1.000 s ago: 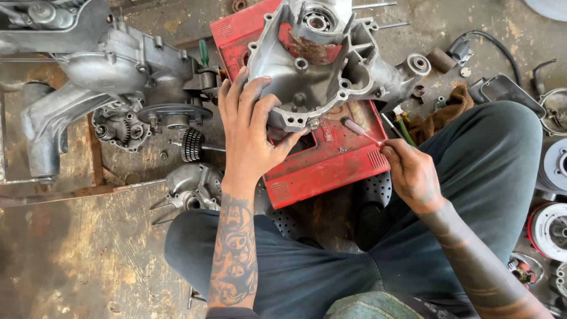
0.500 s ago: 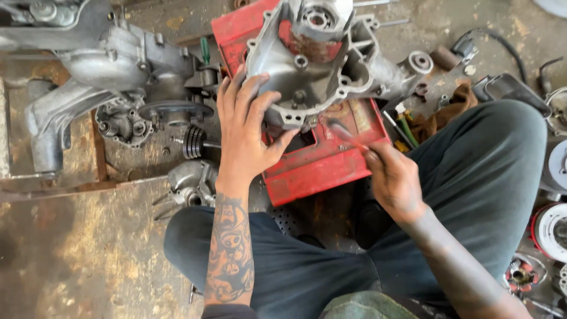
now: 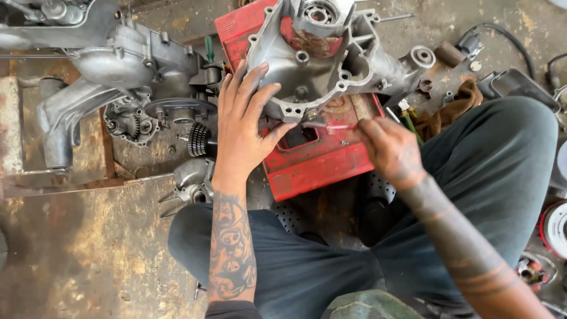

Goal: Repairing and cleaning a motorcycle engine crankcase using a brush and pliers

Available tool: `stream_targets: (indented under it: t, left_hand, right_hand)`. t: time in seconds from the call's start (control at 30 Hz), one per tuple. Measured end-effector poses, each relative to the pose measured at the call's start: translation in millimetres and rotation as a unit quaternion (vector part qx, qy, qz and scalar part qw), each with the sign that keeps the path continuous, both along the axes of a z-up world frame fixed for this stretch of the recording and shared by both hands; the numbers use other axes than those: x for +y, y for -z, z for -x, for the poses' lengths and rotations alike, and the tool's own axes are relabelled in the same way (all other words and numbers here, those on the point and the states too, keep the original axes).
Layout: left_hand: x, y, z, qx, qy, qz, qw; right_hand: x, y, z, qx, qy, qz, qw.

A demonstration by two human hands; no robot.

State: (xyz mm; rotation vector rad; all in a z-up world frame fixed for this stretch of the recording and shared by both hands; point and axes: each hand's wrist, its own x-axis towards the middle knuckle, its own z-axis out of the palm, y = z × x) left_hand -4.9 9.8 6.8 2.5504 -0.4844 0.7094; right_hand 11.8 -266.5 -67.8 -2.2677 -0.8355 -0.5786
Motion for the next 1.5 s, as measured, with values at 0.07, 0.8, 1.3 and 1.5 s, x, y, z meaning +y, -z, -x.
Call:
stream_targets:
  t: [0.07, 0.8, 1.3, 1.5]
  left_hand:
    - [1, -1, 3, 0.006, -0.001, -0.005, 1.000]
    - [16, 16, 4, 0.030, -0.014, 0.053, 0.998]
    - [16, 11, 10, 0.052, -0.010, 0.050, 0.997]
    - [14, 9, 12, 0.049, -0.014, 0.043, 0.998]
  right_hand:
    - [-29, 31, 3, 0.078, 0.048, 0.016, 0.996]
    - [-10, -21, 11, -0.090, -0.013, 0.050, 0.995]
    - [-1, 0, 10, -0.037, -0.020, 0.048, 0.998]
    - [8, 25, 12, 0.062, 0.026, 0.040, 0.997]
